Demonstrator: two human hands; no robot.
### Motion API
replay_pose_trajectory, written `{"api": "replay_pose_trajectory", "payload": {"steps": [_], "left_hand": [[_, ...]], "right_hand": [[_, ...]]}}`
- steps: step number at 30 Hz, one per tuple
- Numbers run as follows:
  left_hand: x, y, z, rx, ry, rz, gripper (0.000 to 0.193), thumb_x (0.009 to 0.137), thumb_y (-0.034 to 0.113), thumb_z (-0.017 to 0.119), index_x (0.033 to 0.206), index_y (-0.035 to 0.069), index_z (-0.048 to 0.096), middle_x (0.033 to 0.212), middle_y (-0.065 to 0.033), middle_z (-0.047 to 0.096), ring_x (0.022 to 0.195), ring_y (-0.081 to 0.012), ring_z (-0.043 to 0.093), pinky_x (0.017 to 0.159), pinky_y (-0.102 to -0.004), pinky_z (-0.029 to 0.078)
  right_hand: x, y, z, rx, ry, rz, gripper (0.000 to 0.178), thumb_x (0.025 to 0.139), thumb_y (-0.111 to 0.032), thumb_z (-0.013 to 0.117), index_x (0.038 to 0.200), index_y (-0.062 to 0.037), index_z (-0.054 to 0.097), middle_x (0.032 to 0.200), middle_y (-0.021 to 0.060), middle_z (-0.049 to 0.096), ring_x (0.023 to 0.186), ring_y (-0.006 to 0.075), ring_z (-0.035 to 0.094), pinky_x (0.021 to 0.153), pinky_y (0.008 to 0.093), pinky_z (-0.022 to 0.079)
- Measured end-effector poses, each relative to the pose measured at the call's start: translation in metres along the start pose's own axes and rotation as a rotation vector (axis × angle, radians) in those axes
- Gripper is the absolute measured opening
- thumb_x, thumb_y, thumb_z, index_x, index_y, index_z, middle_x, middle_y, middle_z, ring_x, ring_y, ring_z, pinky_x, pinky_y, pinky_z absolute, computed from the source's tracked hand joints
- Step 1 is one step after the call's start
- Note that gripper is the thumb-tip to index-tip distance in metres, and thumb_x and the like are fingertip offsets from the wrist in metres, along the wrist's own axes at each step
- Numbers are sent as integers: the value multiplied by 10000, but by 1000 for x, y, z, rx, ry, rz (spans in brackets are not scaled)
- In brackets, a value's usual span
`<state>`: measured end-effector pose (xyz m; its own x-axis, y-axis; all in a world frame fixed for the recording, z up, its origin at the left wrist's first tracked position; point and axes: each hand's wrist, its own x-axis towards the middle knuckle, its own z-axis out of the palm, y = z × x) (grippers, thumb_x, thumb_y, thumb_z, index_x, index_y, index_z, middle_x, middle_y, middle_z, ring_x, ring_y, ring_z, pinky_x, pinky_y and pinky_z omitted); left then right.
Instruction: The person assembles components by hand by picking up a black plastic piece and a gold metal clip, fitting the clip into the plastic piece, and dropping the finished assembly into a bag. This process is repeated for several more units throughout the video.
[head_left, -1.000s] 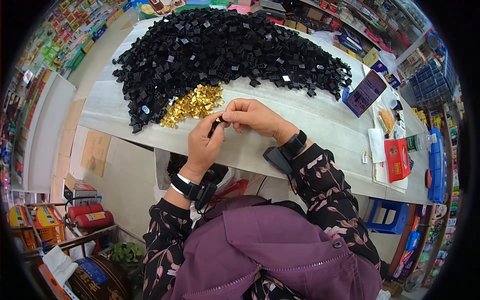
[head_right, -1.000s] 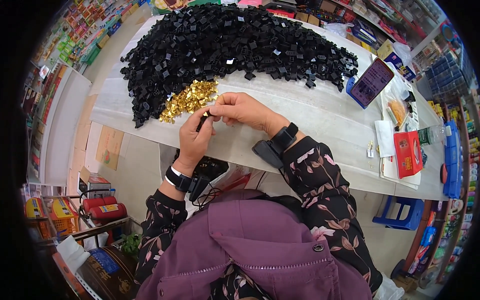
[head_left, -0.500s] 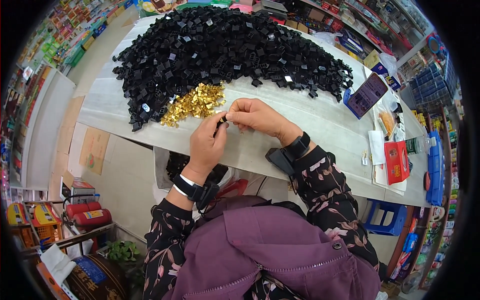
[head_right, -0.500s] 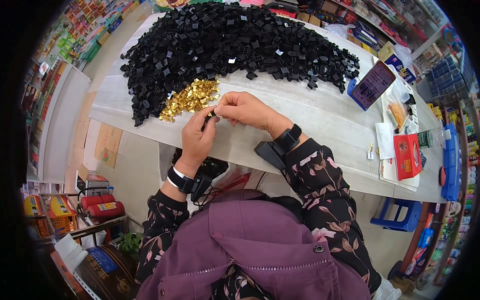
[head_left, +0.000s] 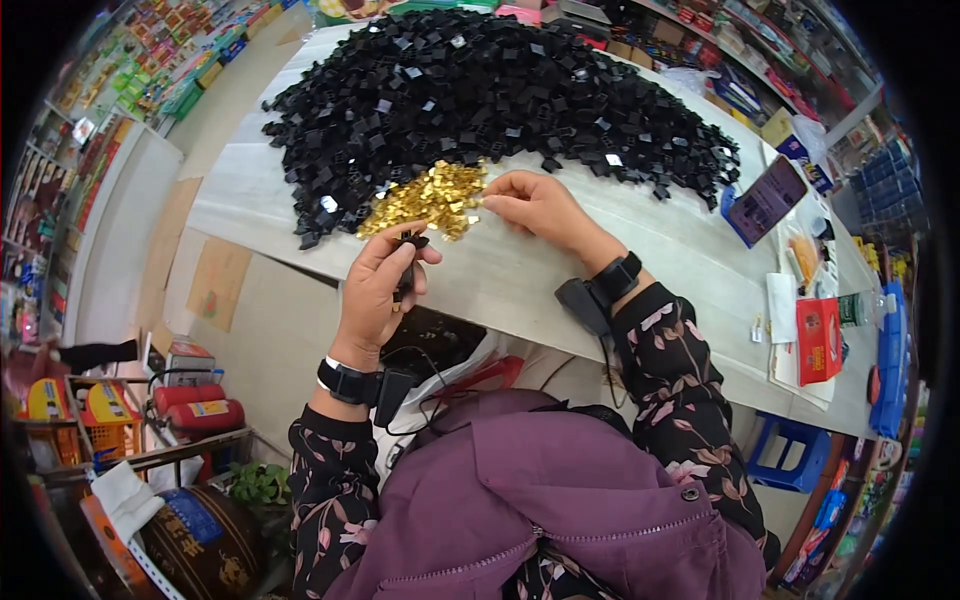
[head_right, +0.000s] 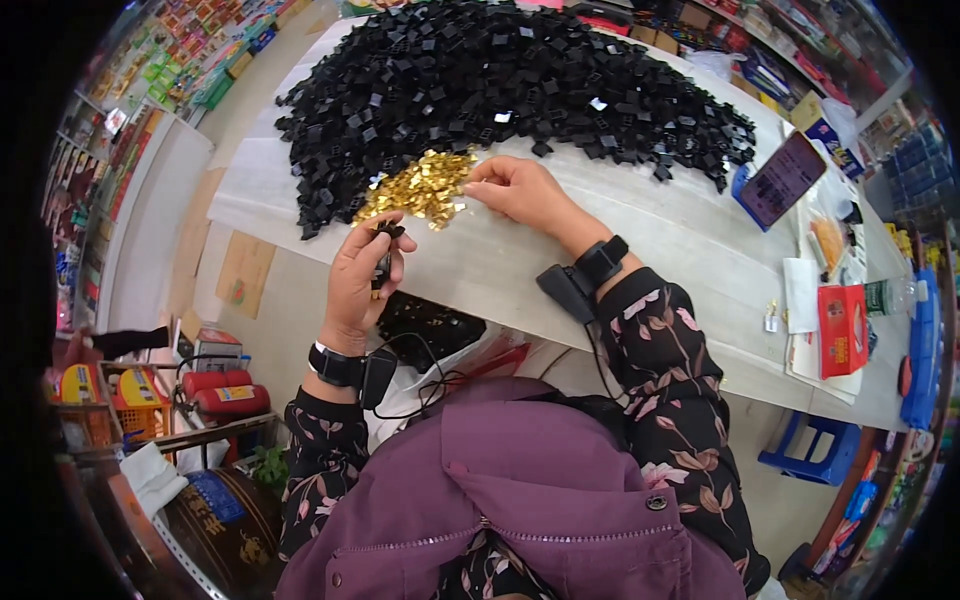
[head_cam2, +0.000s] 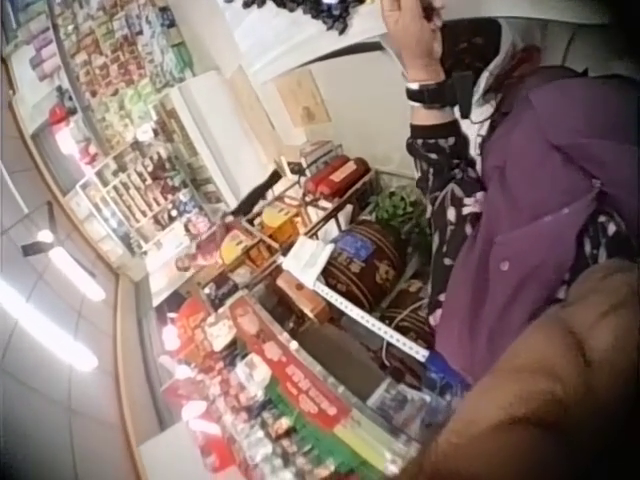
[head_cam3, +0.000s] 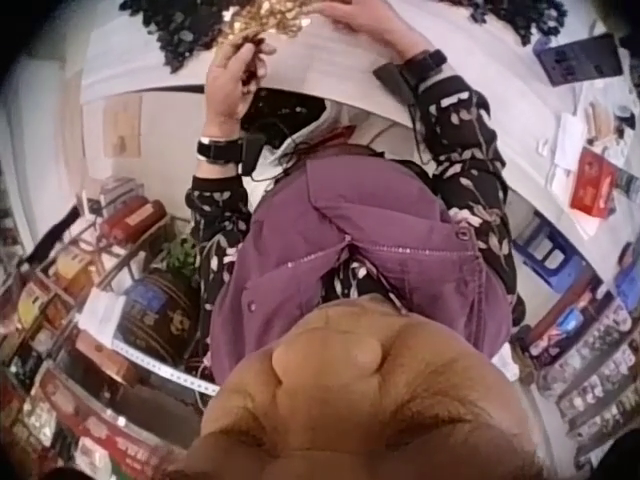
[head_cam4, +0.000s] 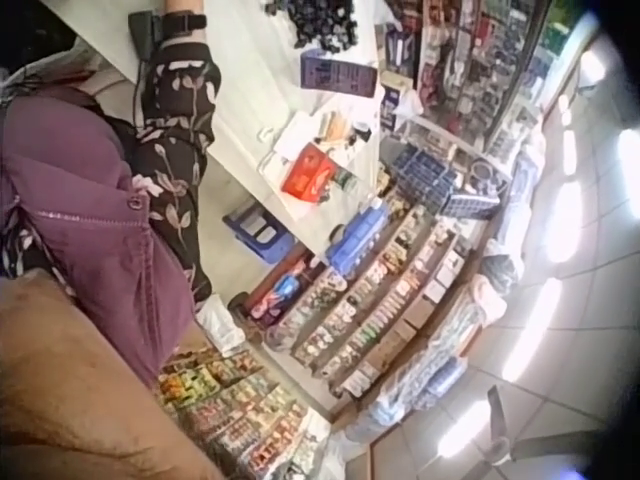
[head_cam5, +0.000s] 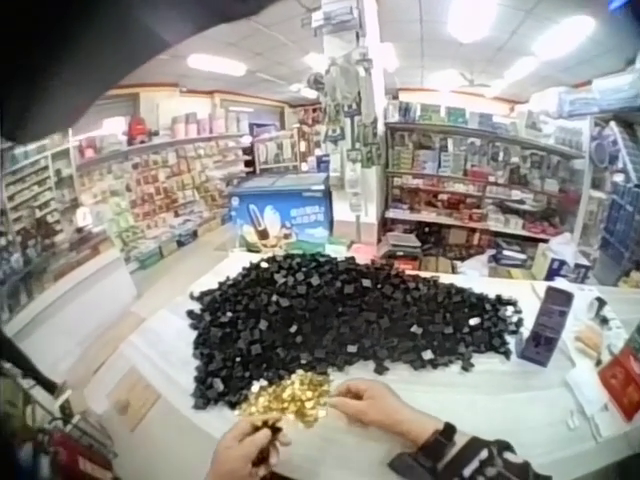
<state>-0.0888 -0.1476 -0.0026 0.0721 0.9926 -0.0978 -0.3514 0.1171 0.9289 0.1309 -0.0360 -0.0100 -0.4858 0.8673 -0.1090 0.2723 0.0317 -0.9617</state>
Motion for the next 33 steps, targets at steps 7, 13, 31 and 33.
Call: {"api": "replay_pose_trajectory", "payload": {"steps": [7, 13, 31, 33], "left_hand": [[-14, 3, -11, -81, -43, 35, 279, 946, 139, 452, 1192, 29, 523, 906, -100, 622, 601, -64, 518, 418, -150, 348], [-30, -1, -38, -14, 32, -133, 268, 949, 156, 448, 1171, 28, 529, 857, -88, 617, 568, -60, 497, 401, -154, 334], [-36, -73, -96, 1218, -307, 204, 354, 882, 232, 569, 1153, 4, 567, 1106, -182, 599, 1012, -290, 577, 882, -353, 449], [-28, -37, -68, 1092, -408, 42, 305, 873, 223, 572, 1093, 13, 599, 1106, -176, 606, 1027, -282, 577, 898, -352, 440]], "right_hand": [[11, 1, 19, -546, 122, -208, 184, 788, -266, 628, 886, -112, 658, 721, 46, 622, 677, 206, 599, 610, 327, 469], [11, 11, 19, -545, 202, -328, 172, 766, -201, 671, 879, -71, 662, 701, 50, 613, 622, 167, 567, 580, 279, 452], [10, 11, 15, -575, 221, -426, 141, 765, -165, 648, 821, -35, 646, 751, 100, 592, 681, 223, 586, 614, 303, 466], [4, 18, 8, -576, 255, -429, 144, 768, -168, 648, 816, -32, 643, 736, 101, 594, 664, 220, 584, 601, 304, 464]]}}
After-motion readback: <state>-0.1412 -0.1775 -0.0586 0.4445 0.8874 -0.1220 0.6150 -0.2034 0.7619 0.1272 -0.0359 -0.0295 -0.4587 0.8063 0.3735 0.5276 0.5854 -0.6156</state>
